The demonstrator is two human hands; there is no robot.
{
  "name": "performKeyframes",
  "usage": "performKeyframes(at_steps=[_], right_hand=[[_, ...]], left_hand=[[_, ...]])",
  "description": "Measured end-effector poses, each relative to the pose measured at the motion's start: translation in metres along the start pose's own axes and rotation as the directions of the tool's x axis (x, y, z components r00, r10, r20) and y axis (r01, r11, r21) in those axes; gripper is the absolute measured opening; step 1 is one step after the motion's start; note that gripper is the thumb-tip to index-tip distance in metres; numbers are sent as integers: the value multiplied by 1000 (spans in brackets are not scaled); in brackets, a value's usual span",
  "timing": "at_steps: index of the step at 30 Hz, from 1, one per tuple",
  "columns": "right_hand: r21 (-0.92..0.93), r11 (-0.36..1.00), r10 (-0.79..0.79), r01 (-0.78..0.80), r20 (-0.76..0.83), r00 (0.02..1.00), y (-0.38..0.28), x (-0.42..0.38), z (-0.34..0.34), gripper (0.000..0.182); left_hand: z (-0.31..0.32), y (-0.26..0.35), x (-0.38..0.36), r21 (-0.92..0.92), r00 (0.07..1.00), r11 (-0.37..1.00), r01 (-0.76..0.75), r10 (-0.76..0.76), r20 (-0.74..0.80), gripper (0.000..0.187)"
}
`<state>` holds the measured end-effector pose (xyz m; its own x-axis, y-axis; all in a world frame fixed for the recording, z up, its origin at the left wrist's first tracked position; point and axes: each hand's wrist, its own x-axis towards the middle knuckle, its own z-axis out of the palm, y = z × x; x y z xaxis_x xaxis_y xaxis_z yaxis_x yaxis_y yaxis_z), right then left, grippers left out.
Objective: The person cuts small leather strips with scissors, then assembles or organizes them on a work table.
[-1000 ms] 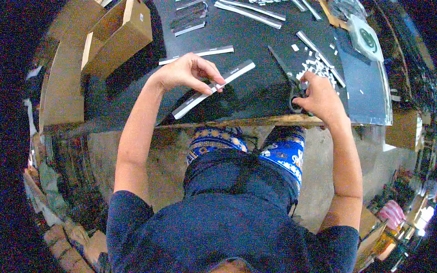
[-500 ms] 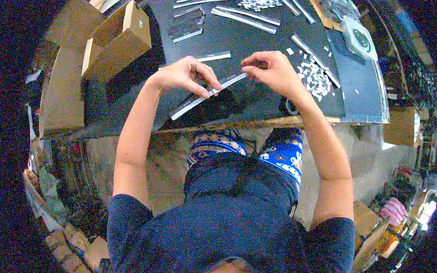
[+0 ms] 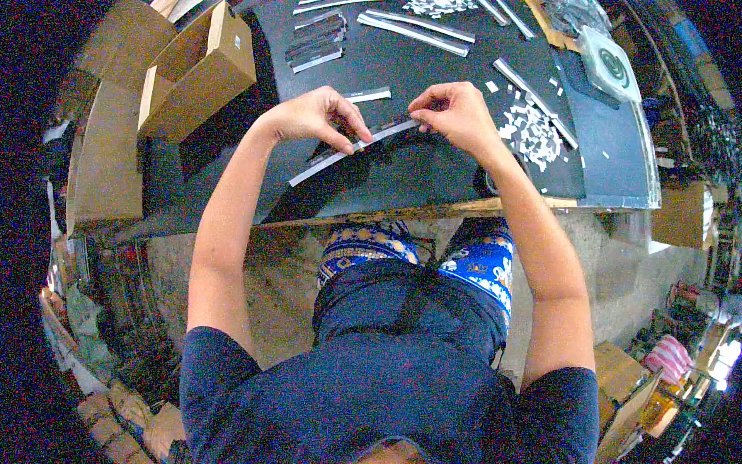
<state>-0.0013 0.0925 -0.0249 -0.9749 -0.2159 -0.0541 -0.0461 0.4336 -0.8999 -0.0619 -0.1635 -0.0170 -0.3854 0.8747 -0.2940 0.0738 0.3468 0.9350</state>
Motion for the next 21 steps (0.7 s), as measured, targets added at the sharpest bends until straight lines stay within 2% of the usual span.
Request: performKeyframes(at_steps=[7,10,15,16,19,21], right_hand=[[-74,997,1,-4,-42,999,-2,-3,4,13],[-159,987,-33,23,-61,998,-4,-5,2,13],[74,997,-16,19,-41,999,7,-7,-6,14],[76,997,-14,17,-40,999,7,-9,-7,14],[88,996,21,-16,-59,998,6,-12,-10,14],[119,993,0,6,-54,999,10,-11,-11,14]], left_hand=[[0,1,4,79,1000,997,8,-6,-15,30],[-3,-5,5,26,1000,999,-18,18,-18,27],[-9,-11,4,134,992,985,-106,113,-49,19],[-9,-11,3,188,989,975,-120,134,-63,16],[-9,-9,-3,127,991,988,-89,101,-86,12],[-10,-8,-5,176,991,981,-80,98,-96,10]])
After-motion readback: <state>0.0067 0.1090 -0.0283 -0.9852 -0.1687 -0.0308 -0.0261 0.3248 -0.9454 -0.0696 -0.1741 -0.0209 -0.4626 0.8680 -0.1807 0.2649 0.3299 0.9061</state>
